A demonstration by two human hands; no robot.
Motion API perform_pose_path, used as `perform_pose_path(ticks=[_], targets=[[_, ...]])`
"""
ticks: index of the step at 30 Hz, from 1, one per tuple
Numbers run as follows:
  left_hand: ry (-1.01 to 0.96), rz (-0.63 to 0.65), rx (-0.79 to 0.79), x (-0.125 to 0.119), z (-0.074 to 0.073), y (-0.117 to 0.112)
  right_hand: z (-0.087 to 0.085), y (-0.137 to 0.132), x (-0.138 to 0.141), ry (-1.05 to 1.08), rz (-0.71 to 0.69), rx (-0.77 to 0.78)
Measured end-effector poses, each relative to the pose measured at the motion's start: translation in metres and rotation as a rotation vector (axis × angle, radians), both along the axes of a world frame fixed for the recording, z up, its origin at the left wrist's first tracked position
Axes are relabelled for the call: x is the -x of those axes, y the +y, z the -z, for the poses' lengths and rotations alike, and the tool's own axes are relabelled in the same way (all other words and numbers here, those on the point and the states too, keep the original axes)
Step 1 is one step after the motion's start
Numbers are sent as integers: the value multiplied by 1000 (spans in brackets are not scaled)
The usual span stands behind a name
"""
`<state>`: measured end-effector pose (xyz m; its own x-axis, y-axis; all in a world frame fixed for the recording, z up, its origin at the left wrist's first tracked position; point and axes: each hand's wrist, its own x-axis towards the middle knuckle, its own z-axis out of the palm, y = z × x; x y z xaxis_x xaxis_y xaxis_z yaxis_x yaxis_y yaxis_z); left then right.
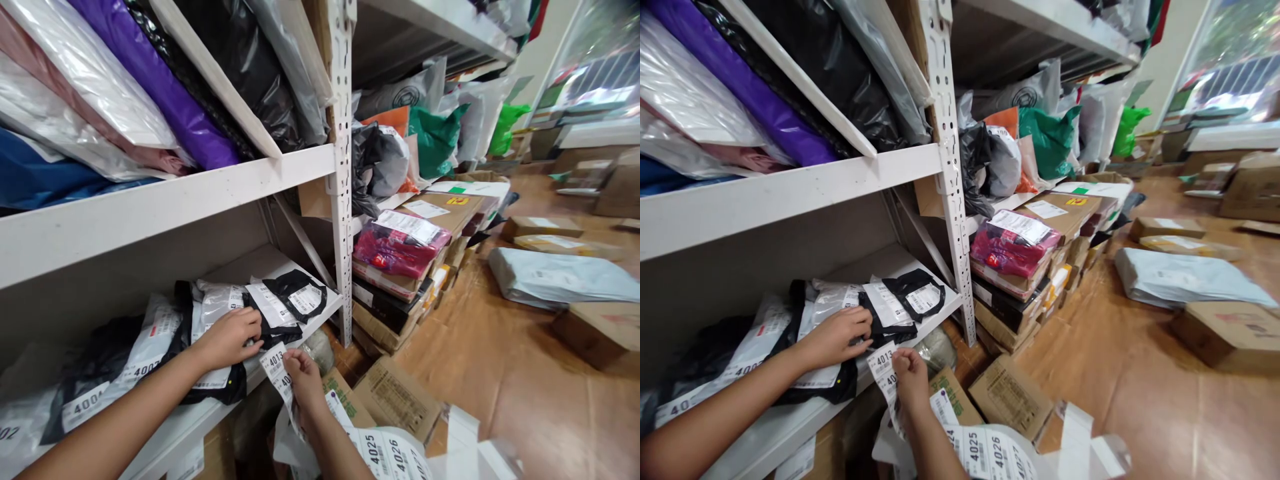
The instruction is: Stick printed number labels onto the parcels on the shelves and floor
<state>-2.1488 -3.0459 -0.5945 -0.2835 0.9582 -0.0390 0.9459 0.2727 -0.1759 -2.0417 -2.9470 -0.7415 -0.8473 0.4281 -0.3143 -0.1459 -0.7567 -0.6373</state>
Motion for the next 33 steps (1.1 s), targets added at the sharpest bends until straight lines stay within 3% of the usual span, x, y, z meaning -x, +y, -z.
perform_pose_path(ticks=[3, 7, 15, 21, 26, 30, 33], targets=[[182, 122, 57, -1, 13, -2, -5, 1, -3, 5, 31, 42], [360, 150, 40, -6, 31, -9, -11, 5, -6, -13, -2, -9], [409, 200, -82, -8, 45, -21, -9, 4, 0, 2, -13, 81], [350, 37, -90, -14, 39, -12, -7, 5, 6, 8, -17, 94], [311, 87, 33, -16, 40, -13, -20, 10, 18, 42, -49, 184], [279, 10, -87, -16, 43, -16, -28, 15, 26, 97, -75, 197], [180, -122, -113, -16, 39, -12, -26, 15, 28, 52, -64, 259]])
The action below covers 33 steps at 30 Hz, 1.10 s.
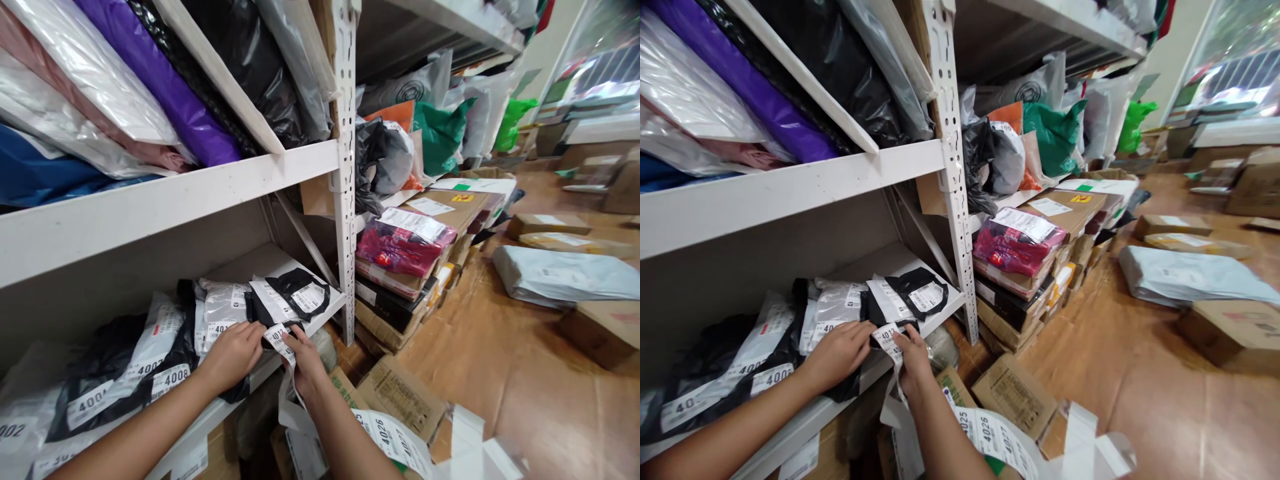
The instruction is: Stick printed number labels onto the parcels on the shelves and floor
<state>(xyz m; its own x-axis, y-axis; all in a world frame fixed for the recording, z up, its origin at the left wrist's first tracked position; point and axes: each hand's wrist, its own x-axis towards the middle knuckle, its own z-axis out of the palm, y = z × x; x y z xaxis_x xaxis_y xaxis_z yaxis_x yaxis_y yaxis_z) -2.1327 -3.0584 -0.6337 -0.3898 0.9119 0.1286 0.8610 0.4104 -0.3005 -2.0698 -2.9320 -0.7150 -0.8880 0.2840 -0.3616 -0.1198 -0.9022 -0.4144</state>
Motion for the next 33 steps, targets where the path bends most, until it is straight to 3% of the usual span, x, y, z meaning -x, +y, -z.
perform_pose_path(ticks=[5, 11, 18, 25, 33], targets=[[-202, -208, 118, 7, -16, 19, 10, -8, -4, -46, 63, 10], [-369, -203, 201, 28, -28, 35, 16, -13, -1, -47, 18, -193], [-387, -283, 251, 31, -35, 45, 21, -19, 19, -140, 54, -269], [-316, -419, 277, 21, -27, 54, 24, -21, 27, -274, 167, -408], [-225, -439, 300, 15, -14, 57, 27, -13, 13, -265, 49, -516]])
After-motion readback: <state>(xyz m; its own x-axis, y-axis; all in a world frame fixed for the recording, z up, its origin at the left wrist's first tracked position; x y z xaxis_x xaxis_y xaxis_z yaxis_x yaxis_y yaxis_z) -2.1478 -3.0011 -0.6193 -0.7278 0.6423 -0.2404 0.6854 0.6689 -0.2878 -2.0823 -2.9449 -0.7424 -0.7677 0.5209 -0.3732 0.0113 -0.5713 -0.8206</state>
